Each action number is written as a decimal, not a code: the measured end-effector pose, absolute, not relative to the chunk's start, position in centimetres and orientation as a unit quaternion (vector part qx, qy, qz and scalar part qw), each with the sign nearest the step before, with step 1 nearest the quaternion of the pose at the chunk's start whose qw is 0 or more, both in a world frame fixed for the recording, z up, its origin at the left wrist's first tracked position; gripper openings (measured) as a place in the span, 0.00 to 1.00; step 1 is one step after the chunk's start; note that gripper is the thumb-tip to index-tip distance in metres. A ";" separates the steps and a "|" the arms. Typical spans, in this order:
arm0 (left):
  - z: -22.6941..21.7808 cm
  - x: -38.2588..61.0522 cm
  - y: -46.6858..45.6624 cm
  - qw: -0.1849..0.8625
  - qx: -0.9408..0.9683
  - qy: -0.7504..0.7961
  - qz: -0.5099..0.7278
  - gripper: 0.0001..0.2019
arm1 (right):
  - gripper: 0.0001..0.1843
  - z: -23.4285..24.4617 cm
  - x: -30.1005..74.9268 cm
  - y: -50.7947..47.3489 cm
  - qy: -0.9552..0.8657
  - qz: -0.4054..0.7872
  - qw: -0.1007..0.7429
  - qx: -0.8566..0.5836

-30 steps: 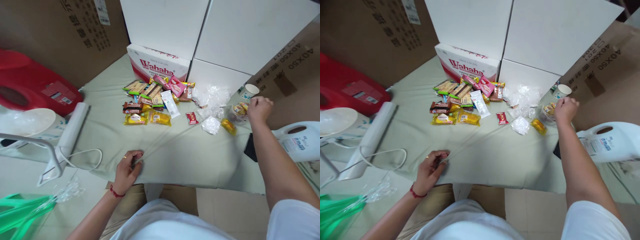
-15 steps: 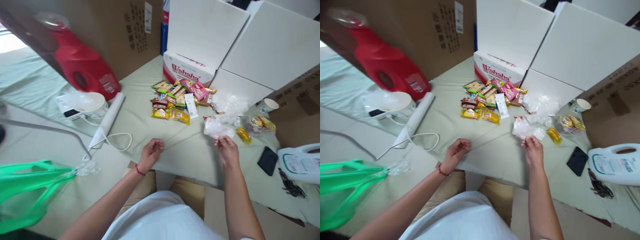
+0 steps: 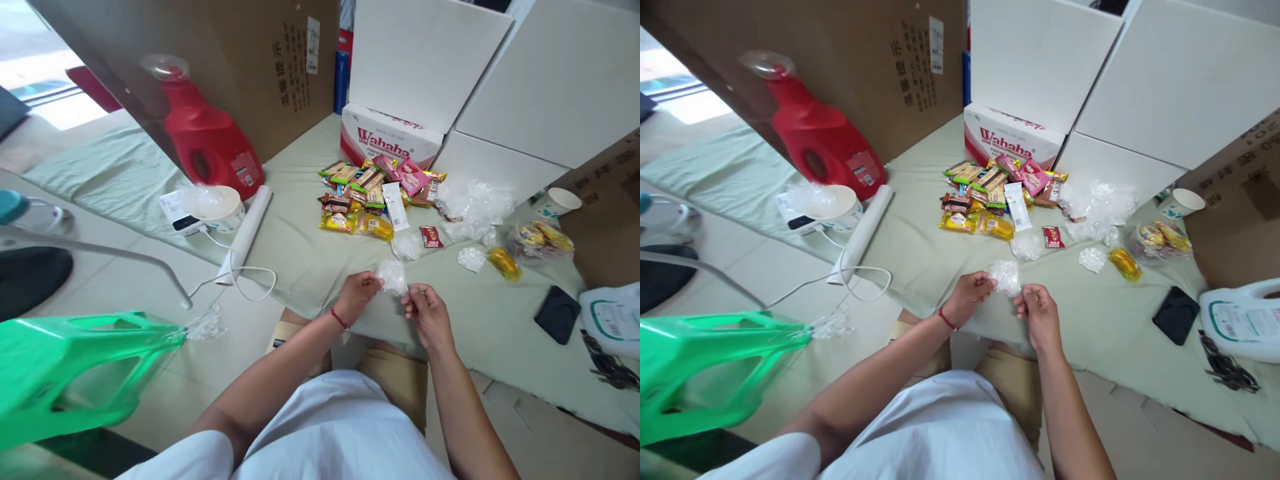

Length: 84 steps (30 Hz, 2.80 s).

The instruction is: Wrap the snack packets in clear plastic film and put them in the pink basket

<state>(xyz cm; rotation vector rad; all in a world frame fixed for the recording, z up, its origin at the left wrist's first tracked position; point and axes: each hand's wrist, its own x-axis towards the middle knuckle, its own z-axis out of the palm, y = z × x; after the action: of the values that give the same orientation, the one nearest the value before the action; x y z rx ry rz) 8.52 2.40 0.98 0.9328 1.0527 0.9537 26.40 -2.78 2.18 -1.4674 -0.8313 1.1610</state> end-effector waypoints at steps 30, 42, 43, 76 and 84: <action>4.3 8.7 -0.7 0.637 0.485 0.466 0.377 0.16 | 0.19 5.1 27.0 -5.1 -0.330 0.405 0.593 -0.613; 2.6 6.6 -0.2 0.756 0.316 0.444 0.363 0.30 | 0.25 3.9 32.0 -1.8 -0.269 0.511 0.547 -0.607; 2.7 6.8 -0.5 0.758 0.314 0.446 0.359 0.30 | 0.25 3.8 31.7 -1.9 -0.267 0.518 0.548 -0.600; 2.9 4.5 1.4 0.779 0.204 0.376 0.460 0.27 | 0.20 6.3 33.2 -6.7 -0.196 0.625 0.568 -0.498; 2.4 2.9 2.8 0.727 0.286 0.473 0.408 0.23 | 0.23 4.6 35.1 -6.8 -0.120 0.626 0.585 -0.502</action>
<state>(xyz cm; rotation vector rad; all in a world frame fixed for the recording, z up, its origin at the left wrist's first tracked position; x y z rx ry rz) 2.86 2.79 2.36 0.6311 1.0418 0.8994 35.14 -6.84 4.62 -1.1712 -0.2811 1.4601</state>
